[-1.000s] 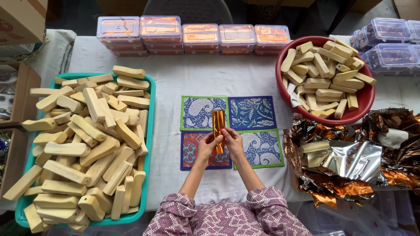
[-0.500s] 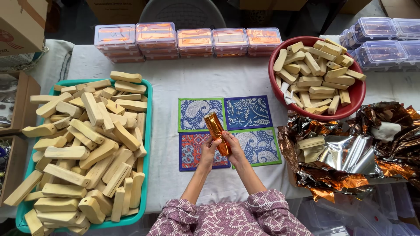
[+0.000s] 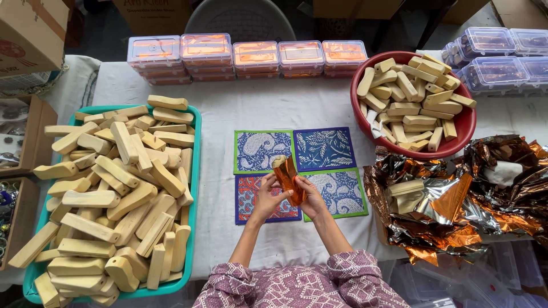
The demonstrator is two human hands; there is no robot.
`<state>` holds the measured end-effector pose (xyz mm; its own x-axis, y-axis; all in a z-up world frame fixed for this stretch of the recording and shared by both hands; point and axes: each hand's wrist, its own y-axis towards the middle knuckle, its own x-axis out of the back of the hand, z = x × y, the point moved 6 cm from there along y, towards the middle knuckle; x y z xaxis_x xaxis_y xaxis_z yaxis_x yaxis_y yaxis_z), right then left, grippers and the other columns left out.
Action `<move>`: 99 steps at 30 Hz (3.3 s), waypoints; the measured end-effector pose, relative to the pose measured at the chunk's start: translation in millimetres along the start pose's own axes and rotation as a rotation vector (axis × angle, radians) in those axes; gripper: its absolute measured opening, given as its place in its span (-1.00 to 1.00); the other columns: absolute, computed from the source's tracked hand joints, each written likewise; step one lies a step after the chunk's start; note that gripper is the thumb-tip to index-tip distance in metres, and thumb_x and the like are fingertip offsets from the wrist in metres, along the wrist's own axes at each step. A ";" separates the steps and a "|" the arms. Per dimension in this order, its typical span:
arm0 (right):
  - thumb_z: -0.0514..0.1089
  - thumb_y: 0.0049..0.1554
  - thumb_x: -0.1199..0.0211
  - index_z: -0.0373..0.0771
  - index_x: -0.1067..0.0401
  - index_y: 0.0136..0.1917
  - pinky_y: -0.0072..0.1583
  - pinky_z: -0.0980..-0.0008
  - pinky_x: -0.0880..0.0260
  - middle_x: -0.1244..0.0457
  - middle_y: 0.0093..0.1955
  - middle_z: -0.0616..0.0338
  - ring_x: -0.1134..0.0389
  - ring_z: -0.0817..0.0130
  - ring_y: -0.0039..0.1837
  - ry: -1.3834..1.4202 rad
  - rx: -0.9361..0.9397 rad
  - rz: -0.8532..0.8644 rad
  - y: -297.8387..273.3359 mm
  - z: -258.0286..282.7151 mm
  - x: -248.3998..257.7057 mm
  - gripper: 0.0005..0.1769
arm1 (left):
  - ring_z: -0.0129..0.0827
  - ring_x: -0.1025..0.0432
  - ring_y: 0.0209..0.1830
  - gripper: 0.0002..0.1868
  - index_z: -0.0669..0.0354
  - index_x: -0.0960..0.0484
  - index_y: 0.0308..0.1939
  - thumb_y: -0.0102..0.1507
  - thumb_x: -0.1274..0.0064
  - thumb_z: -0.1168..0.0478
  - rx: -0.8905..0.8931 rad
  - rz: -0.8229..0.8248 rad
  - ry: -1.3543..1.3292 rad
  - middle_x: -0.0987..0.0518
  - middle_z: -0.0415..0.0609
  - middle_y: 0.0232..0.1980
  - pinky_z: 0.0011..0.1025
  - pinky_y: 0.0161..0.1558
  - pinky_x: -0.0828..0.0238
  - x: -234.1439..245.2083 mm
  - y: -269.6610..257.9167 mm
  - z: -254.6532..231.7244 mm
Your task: The person wipes wooden blocks with a white cloth, then wraps them in foil. The person places the wrapped blocks on a table with patterned tiles.
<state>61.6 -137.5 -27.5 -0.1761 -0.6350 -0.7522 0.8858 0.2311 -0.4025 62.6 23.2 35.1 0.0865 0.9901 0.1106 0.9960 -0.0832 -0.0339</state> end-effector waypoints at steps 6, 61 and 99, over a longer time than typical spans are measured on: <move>-0.22 0.15 -0.37 -0.28 -0.58 0.00 -0.06 0.36 -0.54 -0.43 -0.08 0.14 -0.47 0.43 -0.09 -0.430 0.124 -0.107 -6.6 19.2 0.6 -0.86 | -0.44 -0.49 -0.13 -0.55 0.19 -0.64 0.11 0.20 -0.34 0.11 0.230 -0.087 -0.395 -0.65 -0.06 -0.07 -0.42 -0.07 -0.41 12.8 9.1 31.3; -0.06 -0.13 -0.60 -0.22 -0.22 0.19 0.04 0.33 -0.51 -0.46 0.03 -0.03 -0.50 0.29 0.07 -1.418 -0.084 0.304 34.1 103.8 -62.9 -0.25 | -0.42 -0.25 0.40 -0.34 -0.13 -0.39 0.45 0.26 -0.20 0.07 -0.883 0.100 1.246 -0.39 -0.21 0.32 -0.11 0.55 0.03 -12.2 22.6 -18.7; -0.06 -0.13 -0.54 -0.04 -0.45 0.29 0.27 0.06 -0.25 -0.25 0.25 0.18 -0.21 0.12 0.34 -1.990 0.558 0.133 280.5 184.3 -60.9 -0.31 | -0.37 -0.48 0.12 -0.39 -0.14 -0.58 0.21 0.06 -0.35 0.10 -0.445 0.088 1.024 -0.59 -0.23 0.03 0.20 0.43 0.12 4.3 336.0 53.8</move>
<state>399.9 -169.8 1.7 0.1492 -0.4796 0.8647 0.9248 0.3771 0.0496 396.3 5.5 -29.3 -0.0680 0.4358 0.8975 0.8877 -0.3841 0.2538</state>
